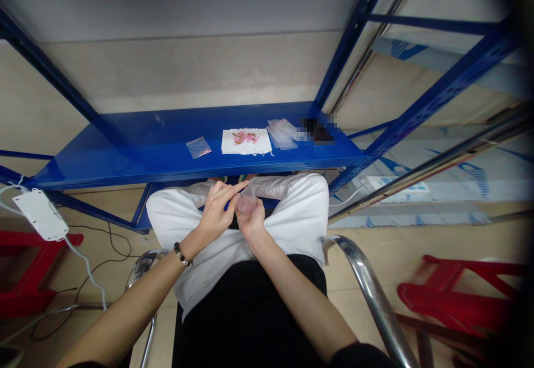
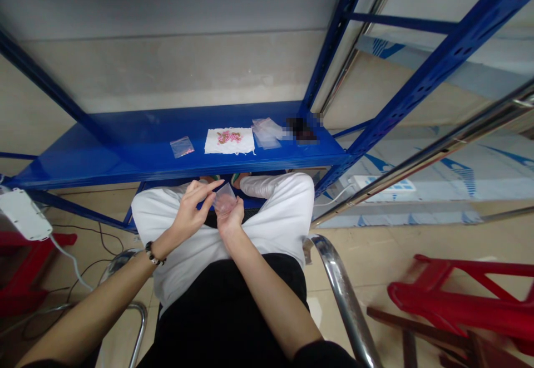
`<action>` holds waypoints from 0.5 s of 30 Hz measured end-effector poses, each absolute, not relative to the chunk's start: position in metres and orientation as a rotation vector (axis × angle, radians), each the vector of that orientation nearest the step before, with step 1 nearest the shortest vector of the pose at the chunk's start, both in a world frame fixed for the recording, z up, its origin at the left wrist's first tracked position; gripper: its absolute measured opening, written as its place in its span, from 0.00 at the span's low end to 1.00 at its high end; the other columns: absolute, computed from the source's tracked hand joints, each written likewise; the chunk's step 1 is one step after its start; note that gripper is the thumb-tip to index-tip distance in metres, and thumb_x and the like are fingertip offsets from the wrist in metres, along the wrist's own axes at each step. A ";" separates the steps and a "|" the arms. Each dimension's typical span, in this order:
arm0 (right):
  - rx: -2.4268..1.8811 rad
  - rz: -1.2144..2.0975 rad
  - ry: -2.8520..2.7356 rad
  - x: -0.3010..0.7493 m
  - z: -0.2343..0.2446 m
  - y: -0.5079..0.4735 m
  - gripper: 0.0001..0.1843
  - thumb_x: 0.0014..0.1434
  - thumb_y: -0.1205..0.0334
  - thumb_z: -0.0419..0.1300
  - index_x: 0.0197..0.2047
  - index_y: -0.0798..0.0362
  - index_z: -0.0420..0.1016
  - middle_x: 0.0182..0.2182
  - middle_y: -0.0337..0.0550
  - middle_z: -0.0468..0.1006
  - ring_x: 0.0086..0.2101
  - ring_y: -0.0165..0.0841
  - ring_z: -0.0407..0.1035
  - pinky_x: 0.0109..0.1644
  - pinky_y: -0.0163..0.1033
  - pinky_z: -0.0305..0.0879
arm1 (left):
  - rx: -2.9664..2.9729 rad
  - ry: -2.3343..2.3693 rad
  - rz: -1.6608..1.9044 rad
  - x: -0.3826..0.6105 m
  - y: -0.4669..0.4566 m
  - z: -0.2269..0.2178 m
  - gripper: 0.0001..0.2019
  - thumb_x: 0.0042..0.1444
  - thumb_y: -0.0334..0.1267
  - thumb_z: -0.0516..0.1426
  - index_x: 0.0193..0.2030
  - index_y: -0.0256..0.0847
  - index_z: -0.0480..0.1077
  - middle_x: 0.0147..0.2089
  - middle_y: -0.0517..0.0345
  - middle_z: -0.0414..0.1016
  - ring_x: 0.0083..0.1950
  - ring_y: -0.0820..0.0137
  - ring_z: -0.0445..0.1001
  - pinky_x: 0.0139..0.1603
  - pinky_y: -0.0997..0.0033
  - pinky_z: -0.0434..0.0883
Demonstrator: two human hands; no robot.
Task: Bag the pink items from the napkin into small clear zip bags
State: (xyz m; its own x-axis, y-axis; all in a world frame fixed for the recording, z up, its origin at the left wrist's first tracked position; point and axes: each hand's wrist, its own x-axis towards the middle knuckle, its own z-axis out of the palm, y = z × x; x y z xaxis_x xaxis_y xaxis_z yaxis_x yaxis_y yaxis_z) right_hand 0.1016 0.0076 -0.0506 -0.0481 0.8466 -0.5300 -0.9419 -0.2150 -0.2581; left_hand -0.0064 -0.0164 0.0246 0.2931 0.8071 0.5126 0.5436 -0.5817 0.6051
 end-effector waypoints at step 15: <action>-0.730 1.621 0.160 0.098 -0.057 0.010 0.20 0.69 0.60 0.39 0.34 0.52 0.69 0.25 0.40 0.78 0.27 0.30 0.75 0.28 0.33 0.72 | 2.555 1.164 1.086 -0.007 -0.014 0.020 0.21 0.67 0.33 0.46 0.66 0.39 0.54 0.41 0.51 0.71 0.43 0.63 0.67 0.46 0.62 0.62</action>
